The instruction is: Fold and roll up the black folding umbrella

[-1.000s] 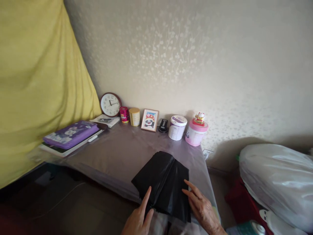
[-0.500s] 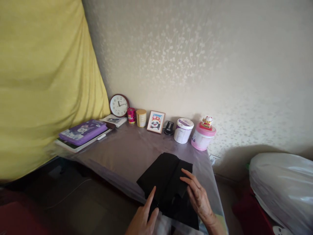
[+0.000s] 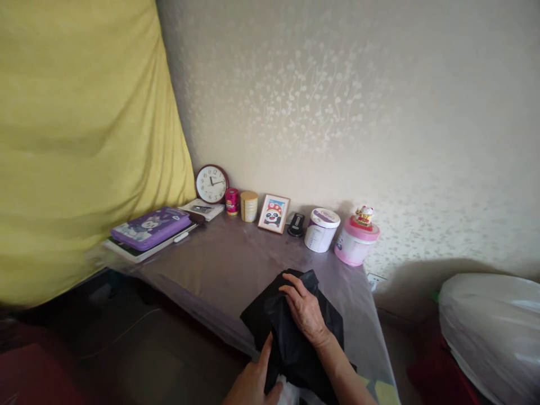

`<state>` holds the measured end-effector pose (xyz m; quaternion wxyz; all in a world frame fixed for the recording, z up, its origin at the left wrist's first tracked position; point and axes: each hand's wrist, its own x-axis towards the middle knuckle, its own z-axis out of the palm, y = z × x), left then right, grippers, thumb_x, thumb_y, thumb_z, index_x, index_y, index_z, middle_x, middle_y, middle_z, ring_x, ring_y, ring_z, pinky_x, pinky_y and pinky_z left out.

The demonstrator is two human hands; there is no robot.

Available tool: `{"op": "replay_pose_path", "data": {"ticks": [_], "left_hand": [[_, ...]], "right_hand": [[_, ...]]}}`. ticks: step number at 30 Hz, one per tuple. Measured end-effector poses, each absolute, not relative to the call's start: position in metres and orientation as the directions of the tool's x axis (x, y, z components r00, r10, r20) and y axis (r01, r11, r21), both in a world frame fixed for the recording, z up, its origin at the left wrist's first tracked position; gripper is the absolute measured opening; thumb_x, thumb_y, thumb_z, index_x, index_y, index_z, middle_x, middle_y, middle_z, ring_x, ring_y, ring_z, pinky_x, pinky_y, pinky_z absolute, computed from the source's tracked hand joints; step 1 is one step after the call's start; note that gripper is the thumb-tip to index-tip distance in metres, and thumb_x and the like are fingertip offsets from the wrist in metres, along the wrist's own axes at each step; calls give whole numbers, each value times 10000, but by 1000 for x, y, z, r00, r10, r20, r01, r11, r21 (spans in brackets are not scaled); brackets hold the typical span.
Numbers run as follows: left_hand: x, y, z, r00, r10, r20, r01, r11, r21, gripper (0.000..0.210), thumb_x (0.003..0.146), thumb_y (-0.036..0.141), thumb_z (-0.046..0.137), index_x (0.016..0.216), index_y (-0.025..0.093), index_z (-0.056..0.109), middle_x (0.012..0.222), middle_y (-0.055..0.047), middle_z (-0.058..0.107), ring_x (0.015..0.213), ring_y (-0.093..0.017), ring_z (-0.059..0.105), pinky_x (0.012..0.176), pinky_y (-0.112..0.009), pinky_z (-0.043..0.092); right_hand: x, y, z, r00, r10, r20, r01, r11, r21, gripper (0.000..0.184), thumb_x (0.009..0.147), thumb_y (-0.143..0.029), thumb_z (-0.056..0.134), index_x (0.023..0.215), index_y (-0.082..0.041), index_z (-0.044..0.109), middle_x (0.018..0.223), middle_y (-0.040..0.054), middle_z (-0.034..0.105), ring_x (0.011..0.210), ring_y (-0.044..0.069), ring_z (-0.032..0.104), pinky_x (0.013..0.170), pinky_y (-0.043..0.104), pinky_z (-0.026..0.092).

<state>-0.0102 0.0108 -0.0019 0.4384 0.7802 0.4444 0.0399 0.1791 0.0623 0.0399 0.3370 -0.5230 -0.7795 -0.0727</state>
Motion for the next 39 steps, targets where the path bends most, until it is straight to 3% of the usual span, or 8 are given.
{"op": "replay_pose_path", "data": {"ticks": [5, 12, 15, 17, 19, 22, 26, 39], "left_hand": [[-4, 7, 9, 540, 723, -431, 783, -245, 572, 724, 823, 255, 430, 1442, 114, 81, 1059, -179, 652, 998, -291, 620, 841, -365, 459], [-4, 6, 2, 581, 725, -368, 735, -273, 621, 731, 802, 218, 419, 1438, 79, 88, 1277, -168, 536, 1149, -240, 534, 943, -297, 405], [-7, 5, -4, 582, 751, -312, 687, -250, 682, 824, 786, 215, 430, 1424, 56, -68, 1413, -162, 376, 1203, -217, 485, 959, -261, 394], [-8, 4, -2, 564, 768, -302, 678, -222, 701, 835, 805, 238, 420, 1414, 129, -141, 1440, -128, 343, 1179, -215, 509, 936, -269, 419], [-6, 2, 3, 571, 759, -313, 699, -249, 670, 763, 833, 254, 395, 1424, 242, -88, 1394, -107, 417, 1119, -240, 558, 899, -319, 455], [0, 1, 12, 574, 735, -361, 778, -352, 521, 695, 838, 196, 385, 1411, 369, 31, 1239, -116, 543, 986, -289, 633, 820, -406, 499], [8, 3, 18, 543, 737, -403, 831, -400, 387, 724, 817, 114, 373, 1390, 429, 62, 1191, -141, 563, 899, -315, 664, 753, -447, 519], [3, -3, 9, 546, 763, -345, 797, -348, 493, 640, 870, 171, 309, 1434, 250, 19, 1239, -152, 531, 944, -241, 641, 807, -327, 482]], "right_hand": [[173, 76, 29, -311, 797, 518, 869, 459, -184, 226, 913, -160, 384, 992, -204, 591, 1245, 83, 519, 1037, 168, 581, 888, 299, 502], [171, 77, 25, -349, 830, 434, 885, 445, -138, 203, 922, -181, 394, 944, -201, 596, 1195, 79, 549, 941, 161, 619, 807, 277, 528], [171, 76, 26, -347, 837, 423, 891, 435, -128, 204, 925, -183, 392, 946, -201, 594, 1190, 77, 550, 954, 160, 613, 814, 271, 523], [171, 76, 25, -345, 836, 426, 893, 432, -125, 207, 929, -188, 387, 946, -202, 592, 1191, 76, 548, 951, 158, 613, 813, 269, 521], [171, 77, 24, -343, 834, 432, 895, 430, -118, 210, 930, -192, 383, 941, -205, 592, 1196, 75, 545, 933, 155, 617, 799, 270, 525], [172, 78, 22, -343, 831, 437, 898, 427, -106, 213, 929, -191, 381, 940, -207, 593, 1197, 75, 545, 921, 157, 620, 787, 272, 528], [172, 78, 22, -351, 829, 435, 897, 432, -99, 208, 928, -189, 385, 949, -203, 591, 1201, 78, 542, 936, 161, 615, 798, 274, 524], [170, 73, 25, -348, 820, 454, 889, 442, -117, 192, 920, -194, 417, 956, -192, 605, 1193, 92, 556, 966, 163, 614, 830, 272, 517]]}}
